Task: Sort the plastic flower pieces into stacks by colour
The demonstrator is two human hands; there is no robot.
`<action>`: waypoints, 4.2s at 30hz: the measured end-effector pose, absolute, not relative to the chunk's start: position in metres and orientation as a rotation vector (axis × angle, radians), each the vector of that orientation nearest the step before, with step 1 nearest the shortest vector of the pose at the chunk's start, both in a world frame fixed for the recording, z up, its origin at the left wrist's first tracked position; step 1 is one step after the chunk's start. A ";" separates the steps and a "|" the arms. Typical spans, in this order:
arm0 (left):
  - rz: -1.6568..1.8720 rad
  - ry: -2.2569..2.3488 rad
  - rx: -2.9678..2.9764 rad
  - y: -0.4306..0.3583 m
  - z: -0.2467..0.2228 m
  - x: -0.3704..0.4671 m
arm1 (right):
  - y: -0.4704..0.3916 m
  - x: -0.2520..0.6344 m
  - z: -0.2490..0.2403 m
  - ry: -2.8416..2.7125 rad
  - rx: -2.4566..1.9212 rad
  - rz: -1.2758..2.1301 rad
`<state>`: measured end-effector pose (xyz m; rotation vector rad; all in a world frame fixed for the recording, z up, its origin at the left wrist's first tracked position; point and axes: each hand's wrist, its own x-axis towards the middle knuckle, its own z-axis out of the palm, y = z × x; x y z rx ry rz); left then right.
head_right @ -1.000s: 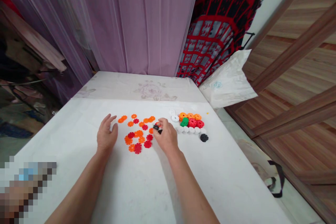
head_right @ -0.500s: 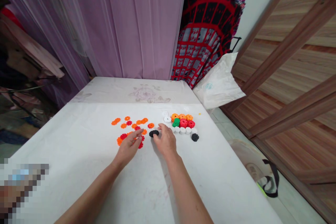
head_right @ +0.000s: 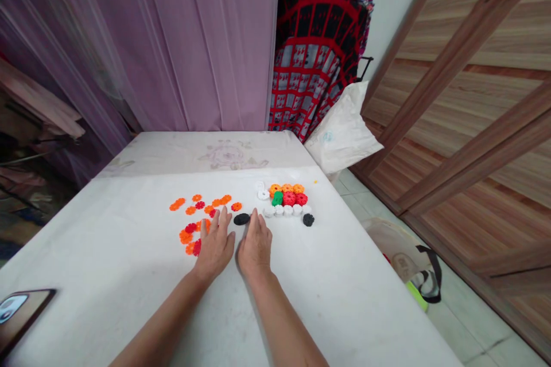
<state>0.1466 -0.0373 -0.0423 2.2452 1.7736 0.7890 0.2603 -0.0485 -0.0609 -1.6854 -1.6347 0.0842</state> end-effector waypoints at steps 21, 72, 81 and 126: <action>0.564 1.855 2.312 -0.048 -0.023 0.142 | -0.058 0.255 -0.032 -1.820 -2.031 0.164; 1.260 2.056 1.798 0.003 -0.038 0.047 | -0.002 0.274 0.007 -2.170 -1.916 0.358; 1.274 2.053 1.811 0.004 -0.041 0.045 | 0.000 0.260 0.022 -2.262 -2.050 0.276; 1.331 1.940 2.056 0.022 -0.060 0.027 | -0.092 0.363 -0.005 -1.678 -2.250 -0.010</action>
